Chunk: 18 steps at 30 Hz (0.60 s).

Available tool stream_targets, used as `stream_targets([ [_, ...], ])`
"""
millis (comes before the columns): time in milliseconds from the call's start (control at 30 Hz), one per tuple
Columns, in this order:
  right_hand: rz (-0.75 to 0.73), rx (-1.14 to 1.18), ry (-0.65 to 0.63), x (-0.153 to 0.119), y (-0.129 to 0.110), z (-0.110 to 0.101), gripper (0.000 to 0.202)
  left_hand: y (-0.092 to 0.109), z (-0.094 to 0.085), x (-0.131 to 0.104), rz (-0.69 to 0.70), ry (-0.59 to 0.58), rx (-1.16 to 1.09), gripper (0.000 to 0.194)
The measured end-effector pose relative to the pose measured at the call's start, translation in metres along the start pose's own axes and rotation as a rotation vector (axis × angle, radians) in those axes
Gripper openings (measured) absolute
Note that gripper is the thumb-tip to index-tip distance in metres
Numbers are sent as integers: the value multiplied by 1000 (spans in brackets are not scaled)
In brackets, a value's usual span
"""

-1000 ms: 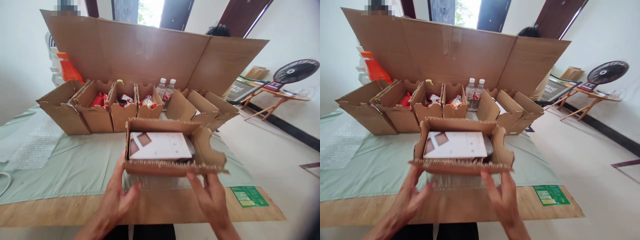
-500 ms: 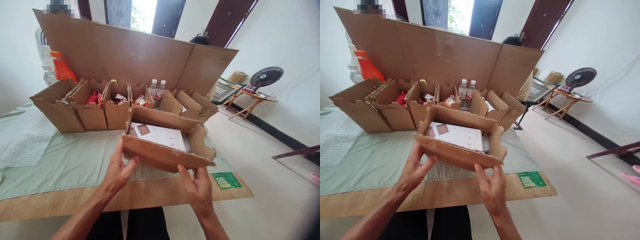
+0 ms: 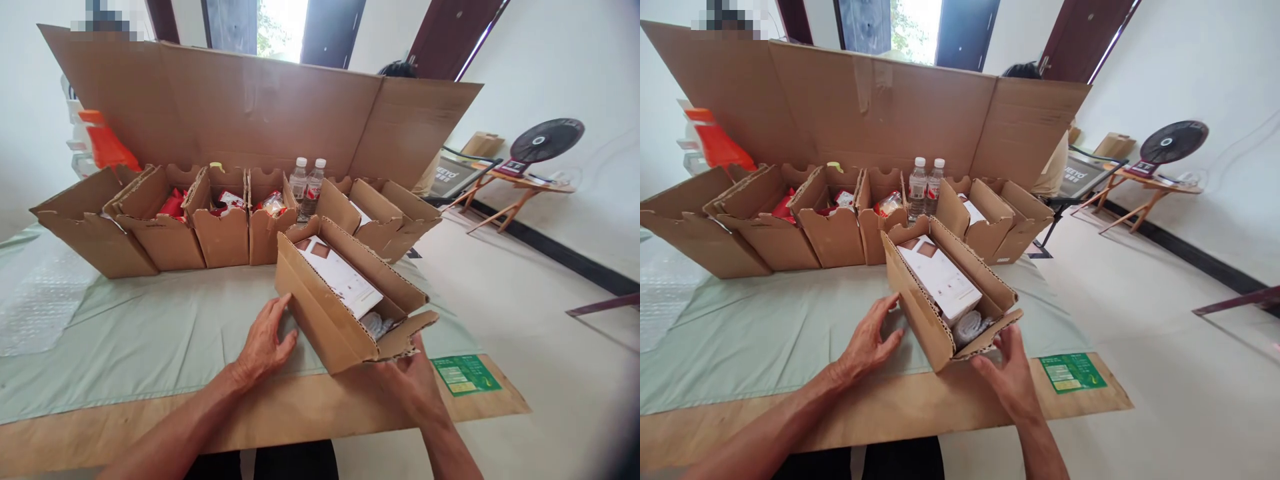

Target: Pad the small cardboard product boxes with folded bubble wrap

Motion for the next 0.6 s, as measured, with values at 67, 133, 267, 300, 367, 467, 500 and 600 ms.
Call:
stream_targets([
  [67, 66, -113, -75, 7, 2, 5, 64, 5, 7, -1, 52, -84, -7, 75],
  [133, 83, -252, -61, 9, -2, 13, 48, 7, 14, -1, 80, -188, -9, 82],
  [267, -62, -368, 60, 7, -20, 33, 36, 4, 20, -3, 85, -335, -42, 93],
  [300, -104, -384, 103, 7, -23, 36, 36, 2, 20, -4, 83, -347, -59, 94],
  [367, -163, -424, 173, 5, -24, 42, 38, 1, 20, -5, 75, -358, -91, 96],
  [467, -205, -485, 169, 10, -24, 47, 40, 0, 19, -7, 44, -356, -122, 99],
  [500, -204, -505, 142, 16, -24, 49, 41, 0, 19, -7, 34, -352, -128, 99],
  [600, -107, -619, 65, 48, -31, 59, 47, 1, 18, -6, 13, -336, -131, 97],
])
Point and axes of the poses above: each hand's wrist, its own x-axis towards the middle knuckle, its own z-axis out of the palm, y = z × x, the point moved 3 cm from there along x, towards the middle knuckle, and after that the axes turned 6 degrees about -y, right-handed, at the moved point
